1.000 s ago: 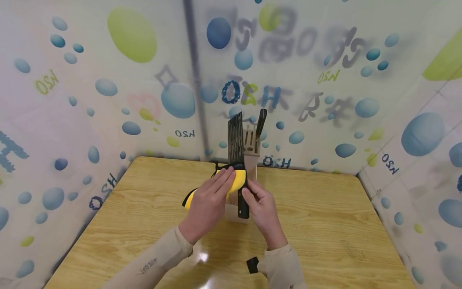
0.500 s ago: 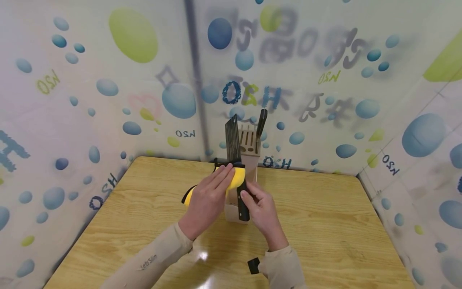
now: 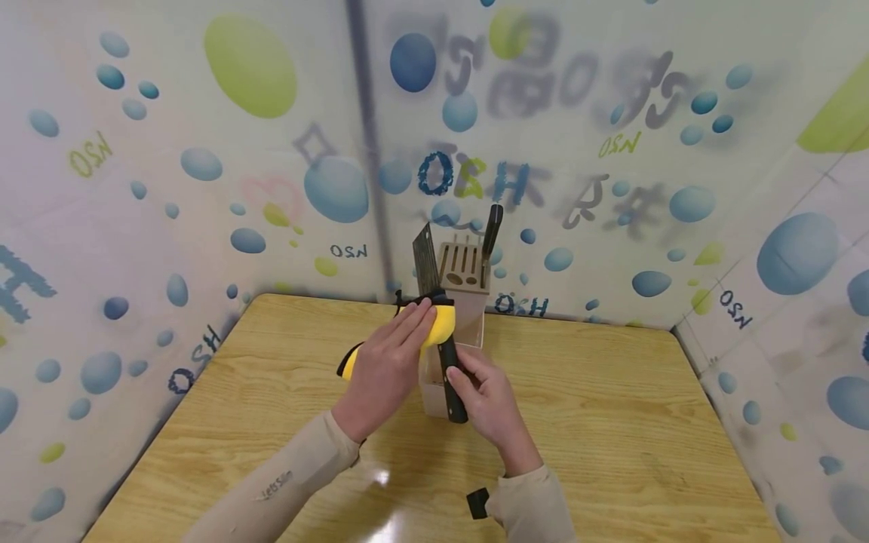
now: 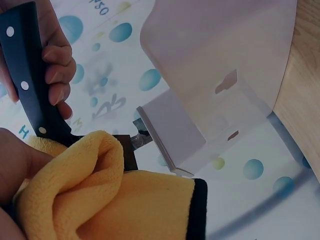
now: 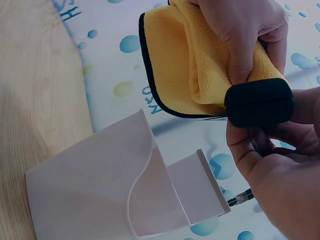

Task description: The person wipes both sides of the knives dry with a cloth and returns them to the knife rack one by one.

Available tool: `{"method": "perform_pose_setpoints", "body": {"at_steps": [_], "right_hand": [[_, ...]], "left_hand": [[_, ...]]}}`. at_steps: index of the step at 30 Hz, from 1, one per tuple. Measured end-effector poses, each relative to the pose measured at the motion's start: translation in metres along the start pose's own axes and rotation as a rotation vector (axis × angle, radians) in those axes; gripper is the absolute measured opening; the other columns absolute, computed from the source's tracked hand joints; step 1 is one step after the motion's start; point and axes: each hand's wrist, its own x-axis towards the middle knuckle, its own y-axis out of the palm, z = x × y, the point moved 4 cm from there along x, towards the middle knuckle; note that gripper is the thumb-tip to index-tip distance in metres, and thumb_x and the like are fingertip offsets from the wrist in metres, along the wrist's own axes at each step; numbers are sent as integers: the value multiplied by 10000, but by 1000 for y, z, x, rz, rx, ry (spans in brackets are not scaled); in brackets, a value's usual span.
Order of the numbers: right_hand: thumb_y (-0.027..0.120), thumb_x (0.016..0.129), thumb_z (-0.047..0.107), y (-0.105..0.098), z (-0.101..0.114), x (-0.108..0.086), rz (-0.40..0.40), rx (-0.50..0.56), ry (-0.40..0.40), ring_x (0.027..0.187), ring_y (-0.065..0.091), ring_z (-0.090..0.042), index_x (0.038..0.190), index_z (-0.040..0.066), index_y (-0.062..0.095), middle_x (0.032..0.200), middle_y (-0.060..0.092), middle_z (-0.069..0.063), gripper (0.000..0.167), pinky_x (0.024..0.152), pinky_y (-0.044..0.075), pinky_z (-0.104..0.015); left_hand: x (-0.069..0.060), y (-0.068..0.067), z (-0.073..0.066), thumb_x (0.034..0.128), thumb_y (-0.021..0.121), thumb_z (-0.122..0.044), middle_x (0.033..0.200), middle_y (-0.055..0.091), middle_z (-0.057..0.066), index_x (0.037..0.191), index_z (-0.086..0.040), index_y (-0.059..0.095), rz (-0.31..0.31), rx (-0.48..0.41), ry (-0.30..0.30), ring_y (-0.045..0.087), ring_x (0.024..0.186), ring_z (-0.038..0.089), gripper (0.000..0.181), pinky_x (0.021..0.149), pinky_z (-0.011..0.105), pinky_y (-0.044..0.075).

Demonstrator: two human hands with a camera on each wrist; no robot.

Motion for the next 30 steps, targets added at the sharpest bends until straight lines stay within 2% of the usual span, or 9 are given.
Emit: {"method": "perform_pose_setpoints", "body": {"at_steps": [5, 12, 18, 30], "right_hand": [[560, 1052, 31, 2, 0, -1, 27, -3, -34, 1097, 637, -299, 1439, -52, 569, 1377, 605, -222, 395, 902, 574, -221], [570, 1047, 31, 4, 0, -2, 59, -15, -59, 1022, 622, -221, 1445, -40, 568, 1354, 610, -207, 405, 875, 579, -245], [574, 1041, 11, 4, 0, -3, 80, -26, -91, 921, 606, -165, 1422, -67, 578, 1214, 635, -204, 389, 790, 580, -257], [625, 1009, 13, 6, -2, -7, 102, -34, -68, 946, 574, -211, 1443, -53, 564, 1177, 624, -177, 443, 791, 560, -254]], "left_hand": [[1, 0, 4, 822, 779, 106, 1417, 636, 152, 1412, 8, 614, 2, 20, 0, 636, 1283, 308, 620, 1042, 381, 548], [4, 1, 11, 887, 724, 91, 1414, 638, 153, 1409, 10, 615, -10, 23, -20, 642, 1274, 310, 540, 1053, 386, 541], [7, -1, 18, 876, 719, 118, 1410, 642, 150, 1406, 9, 618, -19, 23, -32, 646, 1269, 310, 551, 1050, 383, 540], [14, 0, 33, 916, 680, 111, 1403, 645, 159, 1399, 20, 617, -18, 36, -53, 660, 1242, 323, 495, 1020, 395, 561]]}}
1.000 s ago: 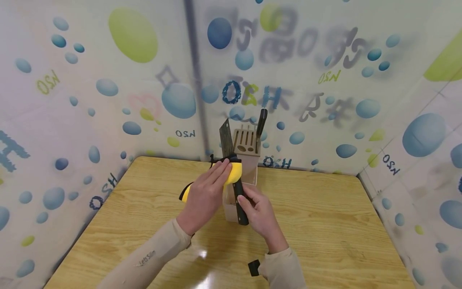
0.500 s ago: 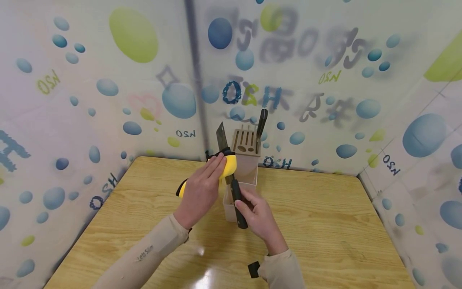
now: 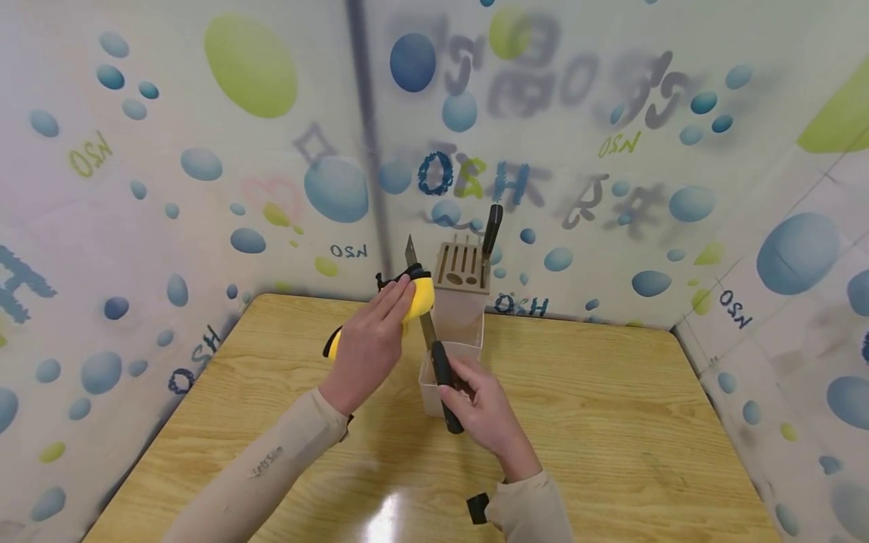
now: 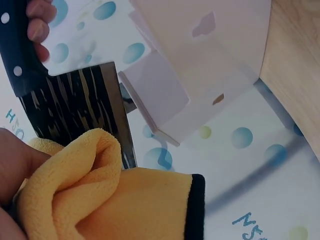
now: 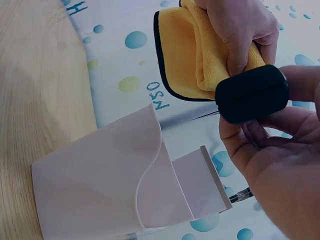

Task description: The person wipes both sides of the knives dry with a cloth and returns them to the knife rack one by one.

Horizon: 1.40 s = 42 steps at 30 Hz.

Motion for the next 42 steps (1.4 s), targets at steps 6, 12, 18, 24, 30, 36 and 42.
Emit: {"method": "perform_pose_setpoints", "body": {"at_steps": [6, 12, 18, 24, 30, 36, 42], "right_hand": [[627, 1009, 26, 1, 0, -2, 23, 5, -2, 995, 567, -231, 1478, -41, 529, 1238, 609, -176, 483, 841, 558, -252], [620, 1012, 0, 1, -1, -3, 41, 42, -29, 1001, 659, -208, 1454, -70, 538, 1178, 610, -243, 456, 841, 582, -236], [608, 1007, -33, 1, 0, -5, 65, 96, -39, 1029, 707, -219, 1458, -100, 513, 1166, 578, -301, 466, 832, 602, -231], [608, 994, -58, 0, 0, -7, 57, 117, -59, 1033, 689, -188, 1476, -123, 471, 1162, 565, -285, 506, 819, 590, -205], [599, 977, -100, 0, 0, -7, 20, 120, -87, 1038, 665, -147, 1480, -152, 440, 1199, 556, -299, 530, 836, 571, -167], [612, 941, -137, -1, -1, -7, -44, 144, -79, 1026, 655, -140, 1439, -183, 469, 1272, 550, -309, 519, 868, 567, -155], [623, 917, -164, -3, -2, -7, -81, 177, -82, 1014, 665, -41, 1431, -183, 479, 1265, 558, -320, 534, 839, 582, -164]], "left_hand": [[5, 1, 8, 934, 670, 91, 1396, 651, 157, 1397, 19, 619, -15, 5, -15, 666, 1233, 321, 472, 1014, 399, 564], [13, 1, 17, 956, 642, 77, 1394, 652, 158, 1392, 25, 621, -33, 23, -16, 669, 1230, 316, 439, 1009, 401, 567], [22, -2, 26, 971, 633, 61, 1411, 639, 162, 1407, 31, 606, -17, 34, -27, 665, 1235, 315, 438, 1011, 408, 566], [29, -3, 35, 969, 638, 60, 1409, 639, 167, 1409, 29, 606, -16, 51, -32, 665, 1231, 322, 443, 1002, 427, 571], [35, -4, 43, 964, 625, 77, 1401, 644, 171, 1401, 33, 612, -27, 57, -33, 665, 1227, 331, 439, 986, 441, 581], [38, -6, 45, 970, 616, 80, 1398, 645, 172, 1396, 31, 617, -38, 48, -33, 670, 1218, 335, 429, 983, 443, 583], [37, -7, 45, 970, 610, 83, 1413, 633, 174, 1414, 26, 603, -25, 42, -34, 657, 1240, 334, 448, 998, 441, 575]]}}
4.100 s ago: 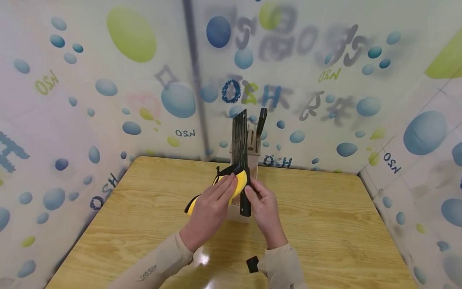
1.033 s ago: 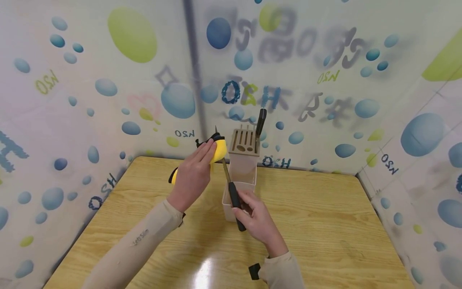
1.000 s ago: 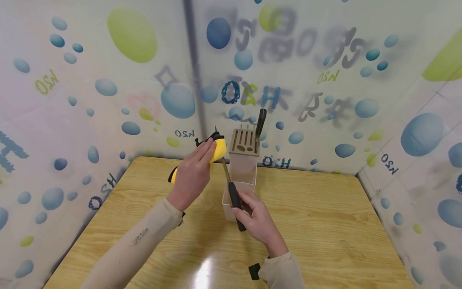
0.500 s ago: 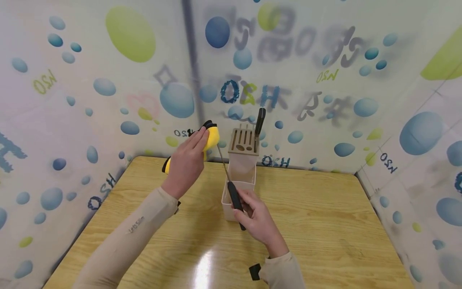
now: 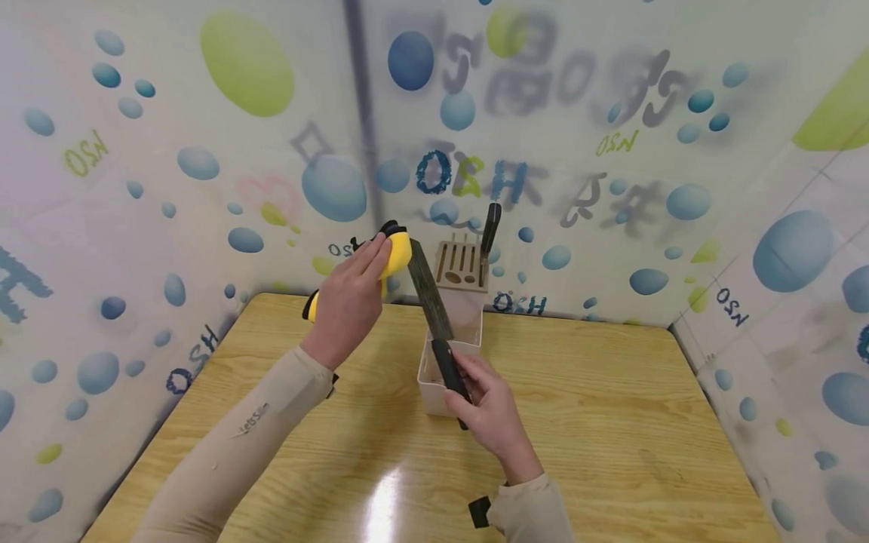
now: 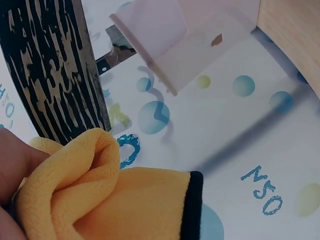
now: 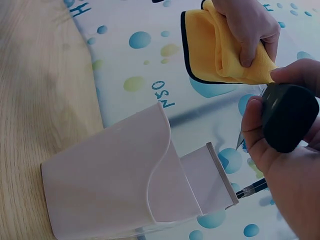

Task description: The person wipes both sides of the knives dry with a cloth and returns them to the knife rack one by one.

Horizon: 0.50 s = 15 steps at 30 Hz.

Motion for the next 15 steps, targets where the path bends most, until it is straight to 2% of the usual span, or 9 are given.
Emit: {"method": "perform_pose_setpoints", "body": {"at_steps": [4, 11, 15], "right_hand": [[619, 936, -140, -2, -2, -1, -15, -10, -2, 1007, 663, -44, 1456, -149, 474, 1237, 569, -303, 540, 805, 572, -155], [617, 968, -108, -3, -4, -1, -2, -9, -7, 1011, 676, -61, 1473, -95, 497, 1281, 597, -314, 519, 811, 583, -179], [617, 989, -66, -4, -5, -1, 4, -38, 14, 849, 661, -88, 1487, -46, 513, 1152, 680, -244, 509, 714, 584, -222]], "left_hand": [[0, -2, 0, 970, 619, 77, 1408, 637, 176, 1417, 29, 600, -6, 13, 4, 655, 1244, 333, 450, 1003, 433, 572], [0, -5, -1, 972, 634, 63, 1419, 631, 167, 1423, 21, 598, -1, 5, 0, 649, 1253, 331, 455, 1024, 429, 559], [1, -7, -2, 982, 635, 44, 1417, 632, 166, 1422, 19, 600, -15, 3, 2, 650, 1252, 333, 441, 1024, 434, 559]]}}
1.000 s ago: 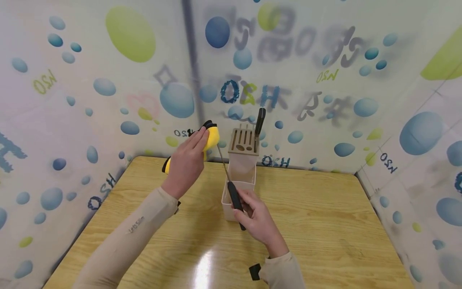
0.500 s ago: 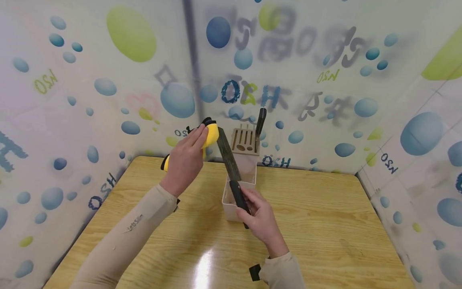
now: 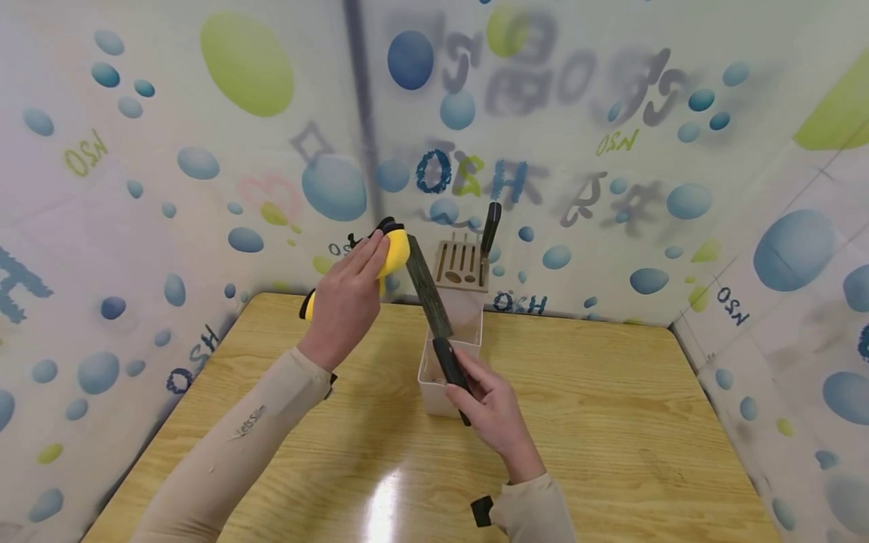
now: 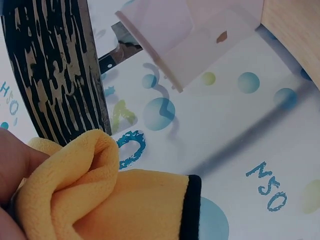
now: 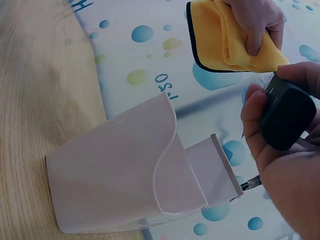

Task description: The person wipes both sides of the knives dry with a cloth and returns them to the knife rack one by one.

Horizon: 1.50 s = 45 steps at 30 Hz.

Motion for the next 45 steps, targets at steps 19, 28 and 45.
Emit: {"method": "perform_pose_setpoints", "body": {"at_steps": [19, 28, 45], "right_hand": [[641, 963, -85, 0, 0, 1, -41, -37, 23, 1107, 659, -46, 1495, -55, 494, 1464, 525, -293, 553, 885, 565, -169], [645, 961, -83, -1, 1, 2, -39, -55, -2, 1038, 649, -99, 1479, -55, 518, 1343, 598, -278, 535, 840, 564, -165], [642, 956, -96, 0, 3, 3, -37, -51, -21, 1038, 656, -41, 1465, -102, 504, 1343, 588, -294, 527, 848, 570, -159]], "left_hand": [[-8, 2, -8, 962, 607, 102, 1402, 646, 156, 1401, 10, 625, 22, -14, 33, 650, 1258, 323, 449, 1006, 432, 570], [-15, 7, -14, 956, 604, 103, 1419, 635, 153, 1411, 12, 616, 54, -4, 63, 638, 1278, 316, 464, 1008, 421, 569], [-29, 8, -30, 931, 670, 78, 1433, 625, 147, 1425, -9, 609, 77, 20, 119, 639, 1279, 307, 505, 951, 428, 601]]}}
